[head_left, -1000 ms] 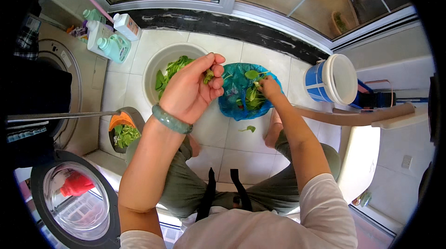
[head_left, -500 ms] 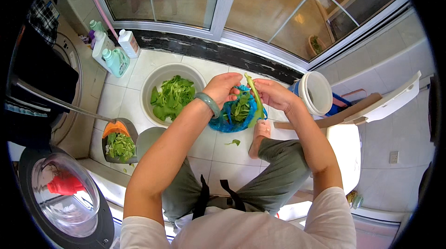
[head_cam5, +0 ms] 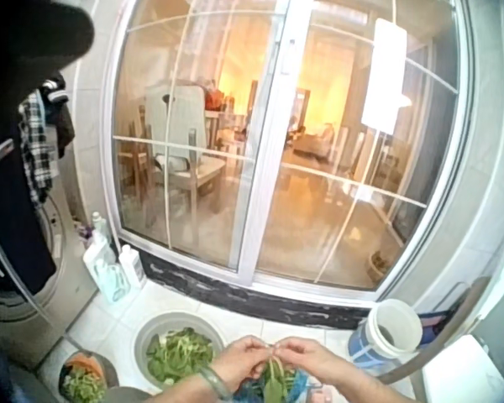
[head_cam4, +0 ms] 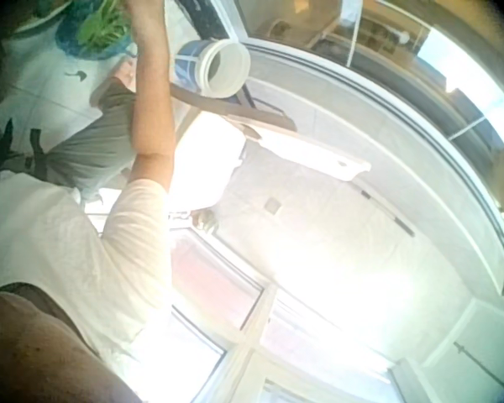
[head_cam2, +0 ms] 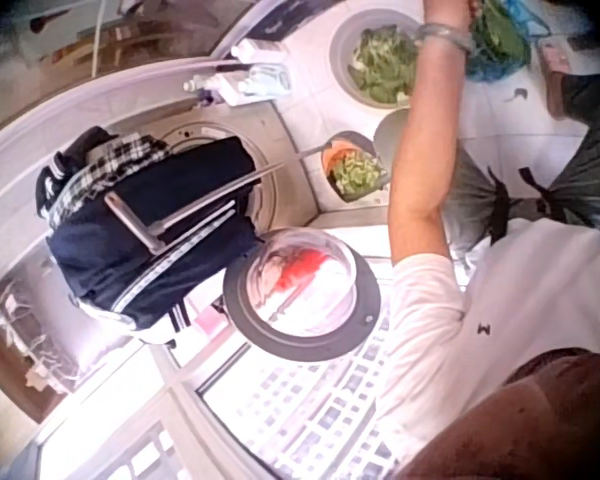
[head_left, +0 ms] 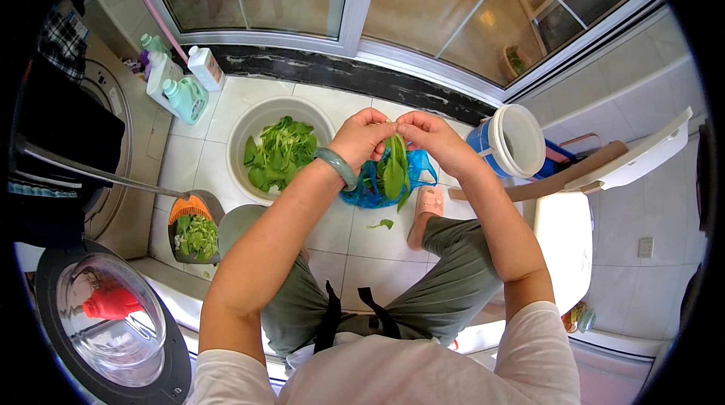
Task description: The person sits on the floor and sorts leafy green vegetables by hand. They pick up leaves from a blue plastic bag, separate the edible parts from the stems, and place the leaves into a white bowl. The stems are discarded into a separate orange basket.
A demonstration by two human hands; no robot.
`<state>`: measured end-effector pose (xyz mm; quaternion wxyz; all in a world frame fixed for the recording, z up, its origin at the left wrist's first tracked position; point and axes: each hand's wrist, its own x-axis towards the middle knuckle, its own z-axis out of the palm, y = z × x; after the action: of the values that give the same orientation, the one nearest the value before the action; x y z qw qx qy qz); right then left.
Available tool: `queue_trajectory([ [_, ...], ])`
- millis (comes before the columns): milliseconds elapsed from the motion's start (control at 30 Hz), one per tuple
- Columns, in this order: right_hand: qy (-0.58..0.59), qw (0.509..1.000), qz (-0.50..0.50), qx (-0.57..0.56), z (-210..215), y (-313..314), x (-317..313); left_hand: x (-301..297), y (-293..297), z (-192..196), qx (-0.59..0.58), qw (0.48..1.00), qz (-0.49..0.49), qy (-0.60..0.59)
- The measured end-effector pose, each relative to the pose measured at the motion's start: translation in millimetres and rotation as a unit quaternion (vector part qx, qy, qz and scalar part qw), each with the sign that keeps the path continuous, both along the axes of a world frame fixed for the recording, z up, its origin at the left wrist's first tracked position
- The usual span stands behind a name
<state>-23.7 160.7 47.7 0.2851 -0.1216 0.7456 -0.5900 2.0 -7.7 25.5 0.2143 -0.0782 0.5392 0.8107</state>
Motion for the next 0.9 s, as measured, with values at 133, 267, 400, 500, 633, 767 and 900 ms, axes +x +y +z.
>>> queue_trajectory([
  [133,0.042,0.999,-0.001,-0.006,-3.8,-5.6,1.0,-4.0,0.1,-3.5,-0.006,1.000,-0.002,-0.009],
  [267,0.039,0.999,-0.016,0.007,-5.9,-3.6,0.8,-4.2,2.7,-2.1,-0.030,1.000,-0.005,-0.002],
  [400,0.024,0.999,-0.034,-0.001,-9.5,-5.2,3.5,-2.6,4.9,-4.6,-0.035,0.999,0.010,0.013],
  [500,0.008,1.000,-0.025,-0.001,-5.2,-4.5,2.6,-1.6,4.8,-5.0,-0.023,0.999,0.008,0.022],
  [633,-0.015,0.999,-0.027,-0.023,-4.0,-3.5,2.4,-0.9,4.9,-3.8,-0.003,0.999,0.011,0.042],
  [767,-0.057,0.996,-0.057,-0.041,4.9,-7.8,6.5,-0.6,4.0,-0.2,0.011,0.998,0.010,0.060],
  [900,-0.116,0.988,-0.077,-0.070,18.6,-12.7,11.4,2.3,0.9,9.2,0.046,0.996,0.000,0.073],
])
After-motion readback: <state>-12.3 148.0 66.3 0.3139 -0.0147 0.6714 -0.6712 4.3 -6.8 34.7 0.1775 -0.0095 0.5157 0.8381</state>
